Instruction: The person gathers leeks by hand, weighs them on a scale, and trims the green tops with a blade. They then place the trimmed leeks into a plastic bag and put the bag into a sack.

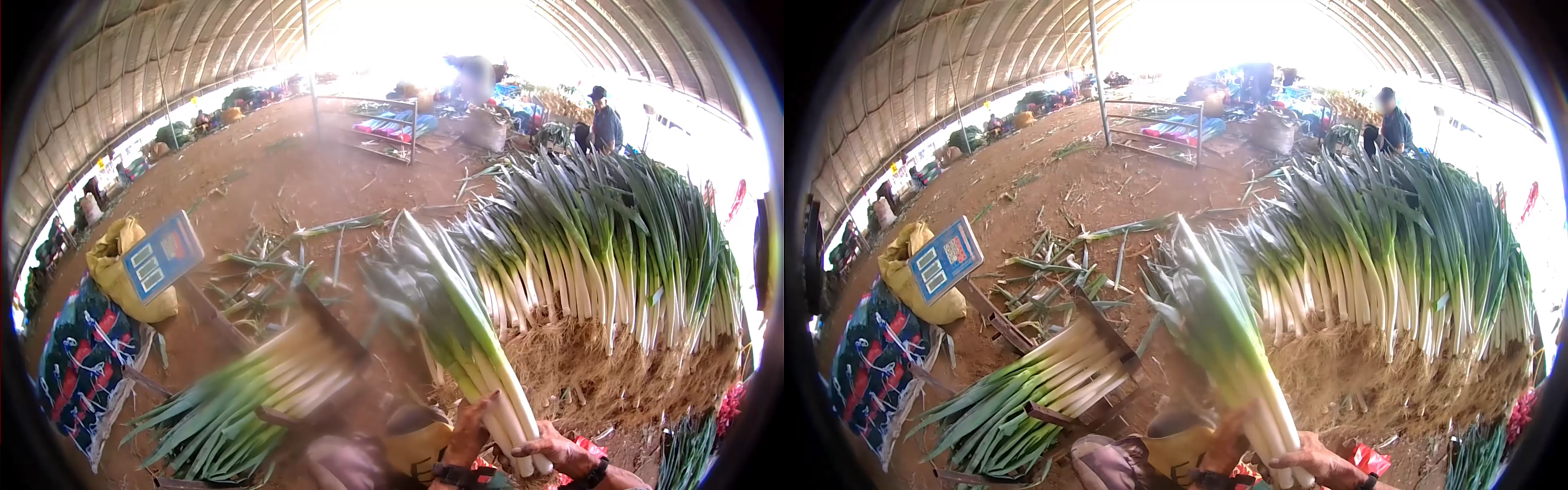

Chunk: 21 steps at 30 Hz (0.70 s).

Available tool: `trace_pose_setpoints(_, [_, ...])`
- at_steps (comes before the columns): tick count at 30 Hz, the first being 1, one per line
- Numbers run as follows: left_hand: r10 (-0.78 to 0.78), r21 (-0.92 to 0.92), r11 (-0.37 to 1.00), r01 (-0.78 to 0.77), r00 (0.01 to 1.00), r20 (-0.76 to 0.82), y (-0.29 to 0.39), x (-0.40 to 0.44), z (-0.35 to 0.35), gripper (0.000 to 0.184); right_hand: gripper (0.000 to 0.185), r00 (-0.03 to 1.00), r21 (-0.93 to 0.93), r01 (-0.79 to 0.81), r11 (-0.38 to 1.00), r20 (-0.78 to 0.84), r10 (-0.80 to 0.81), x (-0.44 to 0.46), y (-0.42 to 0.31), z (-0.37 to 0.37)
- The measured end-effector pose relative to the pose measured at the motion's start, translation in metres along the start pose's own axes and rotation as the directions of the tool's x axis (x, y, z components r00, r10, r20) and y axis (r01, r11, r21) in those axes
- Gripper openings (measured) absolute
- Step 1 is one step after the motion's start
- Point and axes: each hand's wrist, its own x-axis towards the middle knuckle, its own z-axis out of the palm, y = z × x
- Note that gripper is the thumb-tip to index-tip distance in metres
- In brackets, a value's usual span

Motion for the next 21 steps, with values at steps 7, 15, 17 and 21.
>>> trace_pose_setpoints(7, [-0.295, -0.244, 0.933, 0.263, 0.950, -0.104, 0.023, 0.006, -0.049, 0.033, 0.063, 0.996, 0.177, 0.074, 0.981, 0.039, -0.082, -0.012, 0.009, 0.004])
trace_pose_setpoints(15, [-0.523, -0.607, 0.739, 0.293, 0.817, -0.243, -0.016, 0.048, -0.101, 0.059, 0.059, 0.991, 0.251, 0.082, 0.965, 0.086, -0.106, -0.029, 0.013, -0.001])
trace_pose_setpoints(17, [-0.531, -0.526, 0.804, 0.278, 0.735, -0.422, -0.029, 0.055, -0.111, 0.059, 0.058, 0.991, 0.235, 0.078, 0.969, 0.087, -0.101, -0.030, 0.012, -0.003])
trace_pose_setpoints(21, [-0.652, -0.600, 0.677, 0.425, 0.724, -0.223, 0.022, 0.068, -0.137, 0.050, 0.055, 0.986, 0.176, 0.083, 0.981, 0.130, -0.106, -0.027, 0.018, -0.006])
